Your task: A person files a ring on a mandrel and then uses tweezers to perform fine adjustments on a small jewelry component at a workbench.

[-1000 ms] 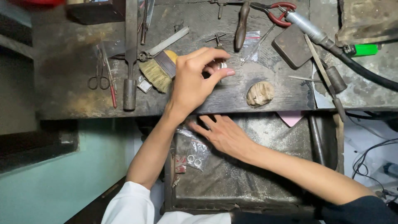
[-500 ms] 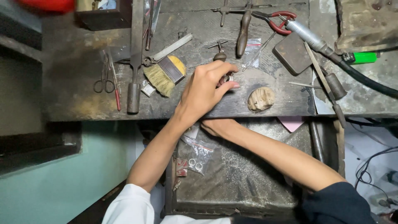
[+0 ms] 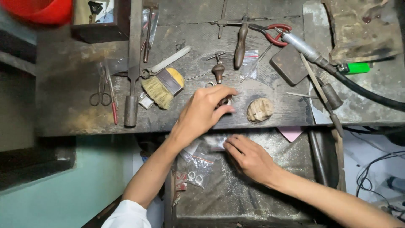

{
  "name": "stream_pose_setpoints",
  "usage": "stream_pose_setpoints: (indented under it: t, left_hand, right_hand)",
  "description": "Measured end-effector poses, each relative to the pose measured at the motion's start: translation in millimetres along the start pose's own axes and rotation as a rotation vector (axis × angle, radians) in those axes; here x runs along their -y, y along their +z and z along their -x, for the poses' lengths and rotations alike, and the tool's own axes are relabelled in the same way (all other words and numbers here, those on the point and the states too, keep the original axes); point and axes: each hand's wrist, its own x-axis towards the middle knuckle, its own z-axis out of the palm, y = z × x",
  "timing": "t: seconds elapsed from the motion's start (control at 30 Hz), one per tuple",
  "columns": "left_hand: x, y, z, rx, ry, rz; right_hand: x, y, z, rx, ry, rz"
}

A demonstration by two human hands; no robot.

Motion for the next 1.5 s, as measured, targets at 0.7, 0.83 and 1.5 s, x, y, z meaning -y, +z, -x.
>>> stream_pose_setpoints:
  t: [0.7,0.83,1.5]
  left_hand:
    - [-42.5,55.0,-52.0,-0.131,-0.362,0.781]
    - [-45.6,62.6,-47.1,-0.094,-0.413,0.961]
    - [-48.3,71.4,-29.9,-0.181,-0.418,0.957]
  right_hand:
    - [-74.0,-115.5,-38.7,-0.58,0.634,-0.738]
    - [-75.7,-117.2,-37.9,-0.627,0.781,-0.713]
    - [-69.7,-123.3,-30.8,-0.564,0.798,-0.74]
